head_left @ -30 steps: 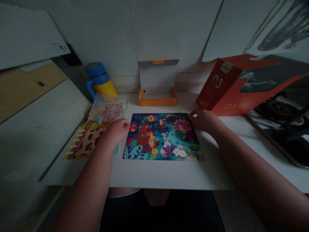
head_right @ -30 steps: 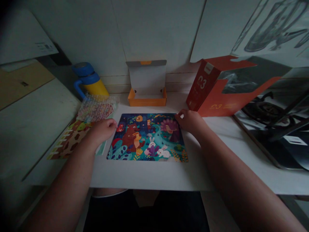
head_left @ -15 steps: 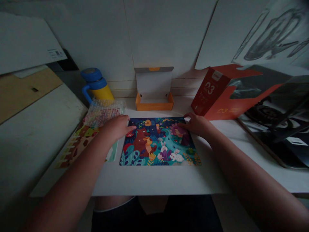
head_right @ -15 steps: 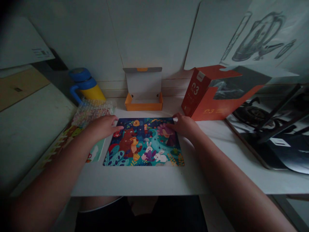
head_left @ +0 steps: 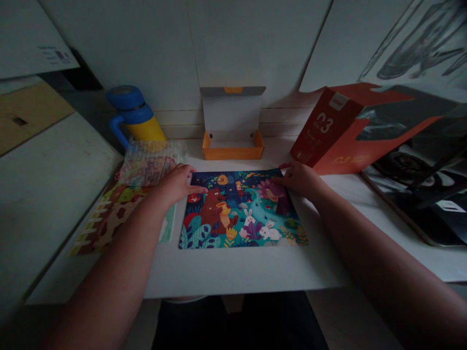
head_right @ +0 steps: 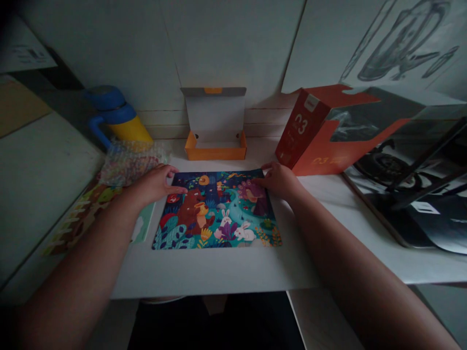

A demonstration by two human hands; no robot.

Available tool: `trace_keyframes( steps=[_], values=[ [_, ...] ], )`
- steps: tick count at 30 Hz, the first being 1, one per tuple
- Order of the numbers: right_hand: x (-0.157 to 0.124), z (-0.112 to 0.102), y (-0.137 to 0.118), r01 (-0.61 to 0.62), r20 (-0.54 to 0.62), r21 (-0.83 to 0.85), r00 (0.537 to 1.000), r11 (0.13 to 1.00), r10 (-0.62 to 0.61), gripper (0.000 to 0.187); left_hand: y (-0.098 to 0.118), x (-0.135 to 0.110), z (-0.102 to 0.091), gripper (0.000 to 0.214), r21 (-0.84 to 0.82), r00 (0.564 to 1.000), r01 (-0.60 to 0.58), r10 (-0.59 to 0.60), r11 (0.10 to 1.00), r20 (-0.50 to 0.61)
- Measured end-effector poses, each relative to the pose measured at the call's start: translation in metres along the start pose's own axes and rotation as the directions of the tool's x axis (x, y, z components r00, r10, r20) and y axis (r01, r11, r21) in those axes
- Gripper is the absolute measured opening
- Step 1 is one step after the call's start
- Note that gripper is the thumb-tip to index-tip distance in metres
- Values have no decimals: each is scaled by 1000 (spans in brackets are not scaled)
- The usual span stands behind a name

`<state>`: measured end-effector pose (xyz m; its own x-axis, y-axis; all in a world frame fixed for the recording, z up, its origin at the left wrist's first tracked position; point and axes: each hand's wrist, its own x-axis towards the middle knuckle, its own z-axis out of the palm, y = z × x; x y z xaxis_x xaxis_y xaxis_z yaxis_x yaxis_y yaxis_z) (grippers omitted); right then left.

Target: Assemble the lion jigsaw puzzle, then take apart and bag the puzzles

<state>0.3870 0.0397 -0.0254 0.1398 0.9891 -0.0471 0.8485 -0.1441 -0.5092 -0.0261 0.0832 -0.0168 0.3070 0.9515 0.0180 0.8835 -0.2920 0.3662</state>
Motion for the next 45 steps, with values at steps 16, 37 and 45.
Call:
trace_keyframes(
  steps=[16, 37, 45],
  values=[
    [-5, 10, 1, 143, -150, 271, 983, 952, -105, 46, -5, -7, 9, 44, -236, 986, -15, -26, 972, -167],
    [-12, 7, -12, 66, -143, 679, 989, 731, 43, 38, 8, -10, 9, 31, -295, 974, 9, -74, 955, -212],
    [-21, 2, -26, 37, -48, 869, 999, 494, 10, 44, 7, -9, 9, 31, -405, 977, -56, -34, 913, -212]
  ],
)
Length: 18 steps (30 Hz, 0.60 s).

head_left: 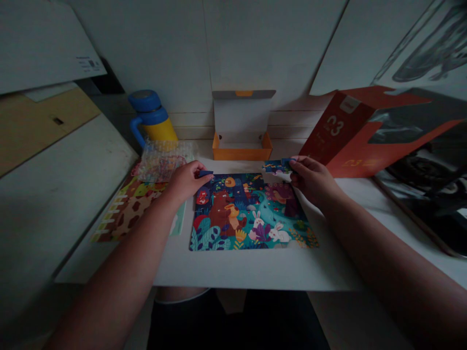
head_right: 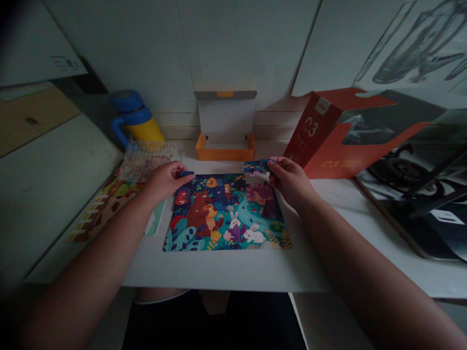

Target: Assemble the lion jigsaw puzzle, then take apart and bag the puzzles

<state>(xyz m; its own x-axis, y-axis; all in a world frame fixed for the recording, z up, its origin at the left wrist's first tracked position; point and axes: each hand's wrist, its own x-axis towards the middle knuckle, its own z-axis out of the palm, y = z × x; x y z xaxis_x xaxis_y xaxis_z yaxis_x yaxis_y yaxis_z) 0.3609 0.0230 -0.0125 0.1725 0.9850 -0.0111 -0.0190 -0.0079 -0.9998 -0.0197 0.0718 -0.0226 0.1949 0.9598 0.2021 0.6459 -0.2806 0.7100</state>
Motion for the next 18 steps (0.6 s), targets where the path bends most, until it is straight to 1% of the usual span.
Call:
trace_keyframes(
  steps=[1, 2, 3, 4, 5, 6, 7, 8, 9, 11, 13, 15, 17, 18],
  values=[
    [1, -1, 1, 1, -3, -15, 1000, 1000, -1, 44, 1, 0, 0, 31, -21, 1000, 0, 0, 1000, -13],
    [2, -3, 3, -2, -7, -63, 1000, 998, 2, 44, 3, 0, 0, 31, -47, 1000, 0, -1, 999, -25],
    [4, -5, 6, -5, -5, -156, 1000, 988, 4, 43, 4, 0, -1, 32, -73, 999, -1, -2, 997, -35],
    [6, -8, 8, 2, 0, -289, 1000, 957, -2, 42, 4, 1, -1, 32, -95, 999, 1, -5, 995, -42],
    [8, -11, 10, 20, 10, -442, 1000, 897, -18, 40, 5, 1, -1, 33, -110, 999, 4, -9, 994, -47],
    [9, -13, 12, 48, 29, -583, 999, 811, -38, 38, 6, 1, -1, 34, -121, 999, 6, -12, 993, -51],
    [10, -16, 13, 80, 53, -687, 997, 722, -60, 36, 6, 1, -1, 35, -132, 998, 9, -17, 991, -56],
    [11, -17, 14, 107, 73, -745, 994, 658, -79, 35, 7, 1, -1, 37, -148, 998, 13, -23, 989, -64],
    [11, -18, 14, 123, 86, -766, 992, 631, -89, 36, 9, 1, -1, 40, -173, 997, 14, -27, 985, -73],
    [10, -18, 13, 107, 77, -747, 994, 656, -74, 38, 11, 1, -1, 45, -240, 996, 9, -30, 971, -82],
    [9, -16, 11, 68, 36, -695, 998, 716, -60, 38, 14, 0, -1, 49, -303, 997, 0, -24, 953, -76],
    [8, -14, 11, 51, -20, -598, 997, 800, -78, 39, 17, -1, 1, 50, -337, 998, -13, -8, 941, -61],
    [7, -12, 11, 71, -66, -462, 991, 884, -114, 42, 18, -2, 4, 49, -346, 999, -21, 7, 938, -42],
    [7, -10, 12, 87, -76, -404, 989, 910, -128, 44, 18, -2, 7, 48, -344, 999, -24, 15, 939, -30]
  ],
)
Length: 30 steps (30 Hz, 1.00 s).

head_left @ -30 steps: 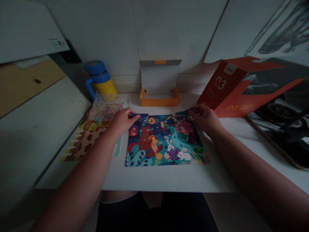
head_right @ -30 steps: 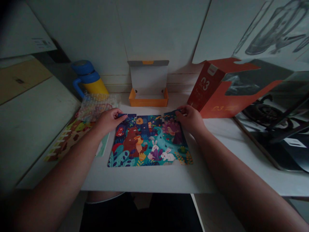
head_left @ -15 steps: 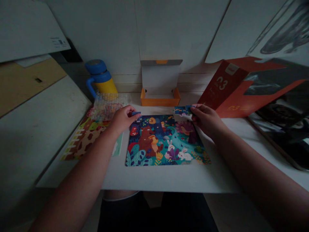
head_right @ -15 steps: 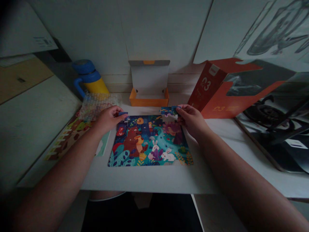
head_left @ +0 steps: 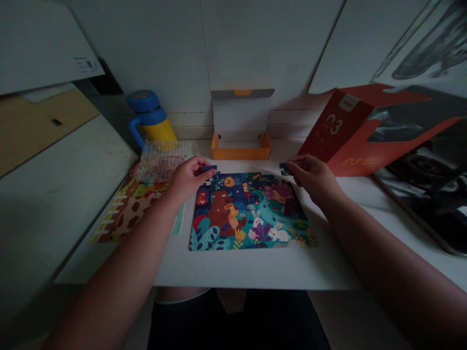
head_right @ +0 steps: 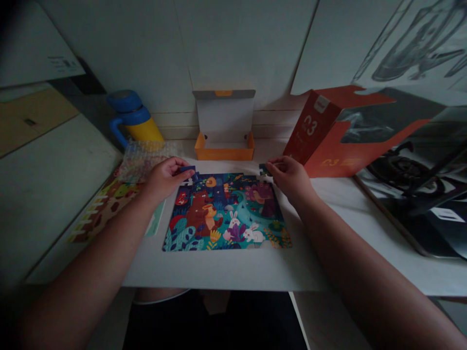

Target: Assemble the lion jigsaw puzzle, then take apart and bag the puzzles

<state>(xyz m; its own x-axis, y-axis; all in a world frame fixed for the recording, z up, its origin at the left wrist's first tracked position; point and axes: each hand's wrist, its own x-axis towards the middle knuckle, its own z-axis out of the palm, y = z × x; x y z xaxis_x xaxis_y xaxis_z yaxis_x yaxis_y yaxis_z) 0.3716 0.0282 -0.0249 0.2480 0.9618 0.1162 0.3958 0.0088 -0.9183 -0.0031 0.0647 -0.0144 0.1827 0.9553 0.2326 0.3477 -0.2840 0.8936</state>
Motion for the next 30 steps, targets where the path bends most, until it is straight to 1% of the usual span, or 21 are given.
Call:
trace_keyframes(
  steps=[1, 2, 3, 4, 5, 6, 7, 8, 10, 11, 13, 15, 17, 24, 30],
  values=[
    [-1, 2, 0, 7, 0, 31, 1000, 1000, -7, 46, -1, 0, 3, 46, 4, 1000, -2, 2, 1000, 14],
    [-2, 5, 0, 15, 13, 13, 1000, 1000, -15, 47, -1, -1, 5, 44, 14, 1000, -4, 4, 1000, 30],
    [-3, 8, 0, 31, 37, -55, 999, 998, -29, 46, -2, -1, 7, 42, 39, 999, -10, 8, 999, 45],
    [-4, 11, -1, 64, 65, -163, 996, 985, -54, 43, -3, -1, 10, 38, 90, 998, -22, 16, 996, 61],
    [-5, 13, -1, 119, 100, -288, 991, 950, -94, 40, -4, -1, 11, 35, 168, 997, -42, 29, 985, 76],
    [-7, 16, -2, 189, 138, -405, 980, 894, -145, 38, -5, -1, 13, 32, 265, 994, -72, 49, 961, 93],
    [-8, 18, -3, 264, 176, -494, 963, 829, -202, 38, -6, -1, 14, 30, 368, 991, -113, 76, 923, 114],
    [-8, 19, -3, 329, 210, -548, 944, 769, -254, 40, -7, 0, 15, 31, 460, 985, -158, 105, 874, 138],
    [-9, 20, -3, 411, 259, -594, 912, 692, -319, 47, -10, 0, 15, 36, 575, 970, -236, 152, 784, 191],
    [-9, 21, -3, 433, 285, -605, 901, 668, -327, 49, -12, 0, 15, 39, 601, 964, -259, 165, 756, 208],
    [-9, 21, -3, 457, 339, -622, 889, 636, -307, 48, -14, 0, 15, 42, 625, 960, -277, 176, 730, 219],
    [-8, 20, -3, 466, 377, -630, 883, 621, -280, 45, -16, 0, 15, 40, 632, 961, -274, 179, 725, 211],
    [-7, 21, -3, 458, 382, -634, 886, 623, -263, 45, -17, 1, 16, 37, 632, 962, -269, 179, 727, 205],
    [-4, 20, -3, 390, 337, -633, 916, 669, -215, 49, -19, 6, 18, 34, 636, 971, -237, 149, 734, 190],
    [-4, 20, 0, 374, 302, -610, 925, 699, -231, 52, -17, 6, 17, 38, 613, 978, -201, 125, 764, 164]
  ],
)
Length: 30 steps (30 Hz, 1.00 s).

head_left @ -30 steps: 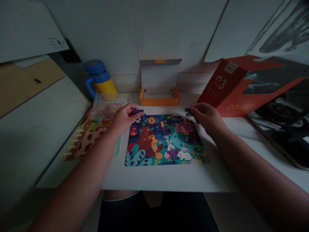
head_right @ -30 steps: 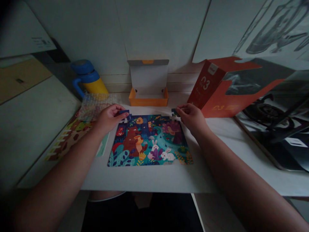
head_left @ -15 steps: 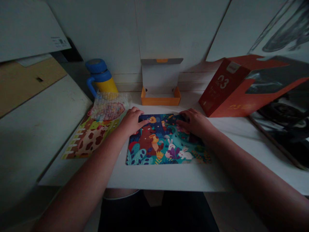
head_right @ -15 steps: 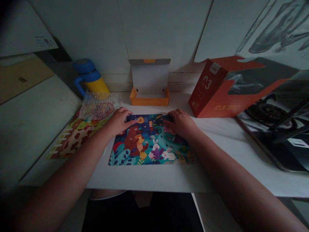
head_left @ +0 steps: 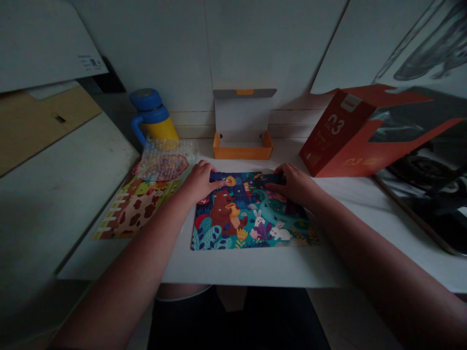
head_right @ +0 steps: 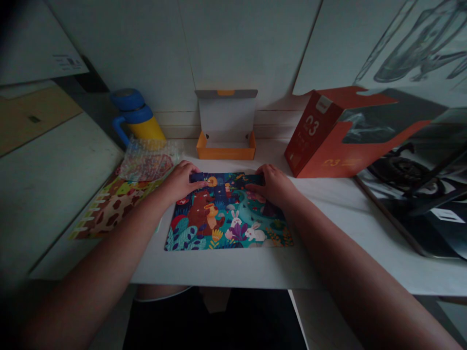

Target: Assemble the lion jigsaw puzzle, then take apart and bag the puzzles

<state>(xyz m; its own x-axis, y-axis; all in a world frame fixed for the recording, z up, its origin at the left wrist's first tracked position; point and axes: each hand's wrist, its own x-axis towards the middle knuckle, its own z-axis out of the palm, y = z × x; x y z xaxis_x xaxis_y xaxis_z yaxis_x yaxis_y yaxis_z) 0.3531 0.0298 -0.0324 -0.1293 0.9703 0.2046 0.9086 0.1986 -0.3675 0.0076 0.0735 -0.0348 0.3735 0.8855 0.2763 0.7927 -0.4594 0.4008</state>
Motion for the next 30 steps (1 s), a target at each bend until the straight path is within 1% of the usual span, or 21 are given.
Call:
trace_keyframes(
  steps=[3, 6, 10, 13, 16, 18, 20, 22, 24, 25, 27, 30],
  values=[
    [-1, 0, -1, 15, 7, 22, 1000, 1000, -15, 54, 4, -1, -2, 41, -35, 1000, 26, -26, 999, -3],
    [-2, -1, -2, 39, 20, 7, 999, 999, -39, 57, 8, -3, -4, 45, -83, 999, 54, -53, 995, 11],
    [-2, -1, -1, 72, 47, -6, 996, 997, -72, 49, 11, -5, -5, 47, -132, 999, 53, -52, 990, 11],
    [-1, -1, -1, 40, 11, 7, 999, 999, -40, 50, 10, -5, -6, 45, -175, 998, 56, -57, 983, -3],
    [-3, -4, -5, -29, -4, 56, 1000, 998, 30, 54, 9, -3, -8, 34, -207, 998, 41, -51, 977, -45],
    [-5, -7, -10, -66, 6, 104, 998, 992, 66, 49, 10, -3, -8, 29, -242, 995, 35, -57, 970, -87],
    [-7, -9, -17, -82, 8, 173, 997, 982, 81, 42, 12, -2, -7, 29, -310, 991, 37, -75, 950, -111],
    [-7, -10, -24, -95, 35, 255, 995, 962, 89, 39, 16, -2, -6, 31, -380, 992, 36, -78, 924, -96],
    [-4, -8, -30, -93, 86, 291, 994, 952, 71, 41, 21, -2, -3, 30, -400, 997, 34, -60, 916, -53],
    [-1, -6, -32, -74, 110, 282, 993, 957, 44, 41, 24, -2, -2, 29, -385, 999, 30, -45, 923, -30],
    [6, 0, -34, 13, 123, 229, 992, 973, -42, 41, 28, -3, -1, 27, -323, 1000, 19, -20, 946, 0],
    [17, 10, -33, 175, 76, 151, 979, 973, -188, 41, 31, -4, 1, 32, -237, 1000, 6, -1, 971, 22]
  ],
)
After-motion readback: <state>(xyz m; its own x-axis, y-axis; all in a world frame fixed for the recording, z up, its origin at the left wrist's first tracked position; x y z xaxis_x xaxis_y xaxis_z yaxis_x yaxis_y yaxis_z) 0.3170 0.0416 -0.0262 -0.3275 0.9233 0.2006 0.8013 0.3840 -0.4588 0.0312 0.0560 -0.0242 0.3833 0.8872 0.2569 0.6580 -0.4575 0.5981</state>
